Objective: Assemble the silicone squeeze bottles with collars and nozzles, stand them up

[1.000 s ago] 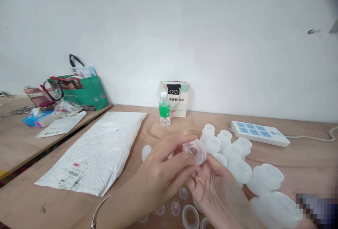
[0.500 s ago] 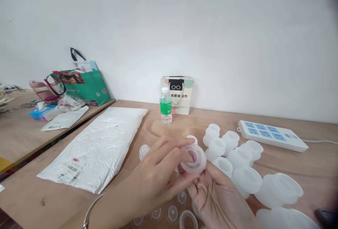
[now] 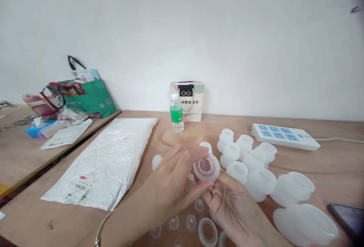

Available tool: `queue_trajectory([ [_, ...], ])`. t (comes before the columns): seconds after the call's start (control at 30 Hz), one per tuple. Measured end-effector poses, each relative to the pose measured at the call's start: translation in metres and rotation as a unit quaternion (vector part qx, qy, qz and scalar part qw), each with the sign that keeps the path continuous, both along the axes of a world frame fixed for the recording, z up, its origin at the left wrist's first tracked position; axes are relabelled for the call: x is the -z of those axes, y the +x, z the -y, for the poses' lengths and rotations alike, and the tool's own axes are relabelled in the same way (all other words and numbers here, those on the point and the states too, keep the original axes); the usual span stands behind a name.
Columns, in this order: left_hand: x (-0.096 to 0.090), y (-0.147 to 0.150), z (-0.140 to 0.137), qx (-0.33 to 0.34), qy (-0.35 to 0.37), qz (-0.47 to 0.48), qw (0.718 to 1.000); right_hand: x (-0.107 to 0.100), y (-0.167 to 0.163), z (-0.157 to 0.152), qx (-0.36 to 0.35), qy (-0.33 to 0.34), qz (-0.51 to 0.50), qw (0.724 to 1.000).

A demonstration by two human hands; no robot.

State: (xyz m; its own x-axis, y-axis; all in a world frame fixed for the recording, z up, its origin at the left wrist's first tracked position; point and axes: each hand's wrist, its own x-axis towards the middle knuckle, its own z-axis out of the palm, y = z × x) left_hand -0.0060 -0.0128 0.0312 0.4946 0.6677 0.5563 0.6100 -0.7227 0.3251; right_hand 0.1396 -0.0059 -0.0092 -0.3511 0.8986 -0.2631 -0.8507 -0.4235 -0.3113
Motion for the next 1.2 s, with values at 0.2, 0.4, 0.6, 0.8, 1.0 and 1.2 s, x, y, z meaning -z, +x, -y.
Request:
queue_trajectory([
  [0.2, -0.010, -0.015, 0.003, 0.005, -0.024, -0.055, 0.998, 0.000, -0.008, 0.004, -0.025, 0.077, 0.003, 0.997],
  [0.4, -0.013, -0.019, 0.001, 0.040, -0.040, -0.027, 0.998, -0.005, -0.009, 0.004, -0.032, 0.095, 0.046, 0.994],
  [0.6, -0.008, -0.013, -0.007, 0.037, -0.053, 0.002, 0.998, -0.005, -0.005, -0.001, -0.004, 0.061, 0.045, 0.997],
  [0.8, -0.009, -0.005, -0.003, 0.018, -0.036, 0.012, 0.999, -0.005, -0.003, 0.003, -0.005, 0.055, 0.039, 0.998],
  [1.0, -0.016, 0.006, 0.008, -0.003, -0.062, -0.031, 0.998, -0.015, 0.002, 0.011, 0.011, 0.076, 0.012, 0.997],
  [1.2, -0.030, 0.014, 0.024, -0.010, -0.043, -0.006, 0.999, -0.023, 0.010, 0.022, 0.008, 0.150, 0.013, 0.989],
])
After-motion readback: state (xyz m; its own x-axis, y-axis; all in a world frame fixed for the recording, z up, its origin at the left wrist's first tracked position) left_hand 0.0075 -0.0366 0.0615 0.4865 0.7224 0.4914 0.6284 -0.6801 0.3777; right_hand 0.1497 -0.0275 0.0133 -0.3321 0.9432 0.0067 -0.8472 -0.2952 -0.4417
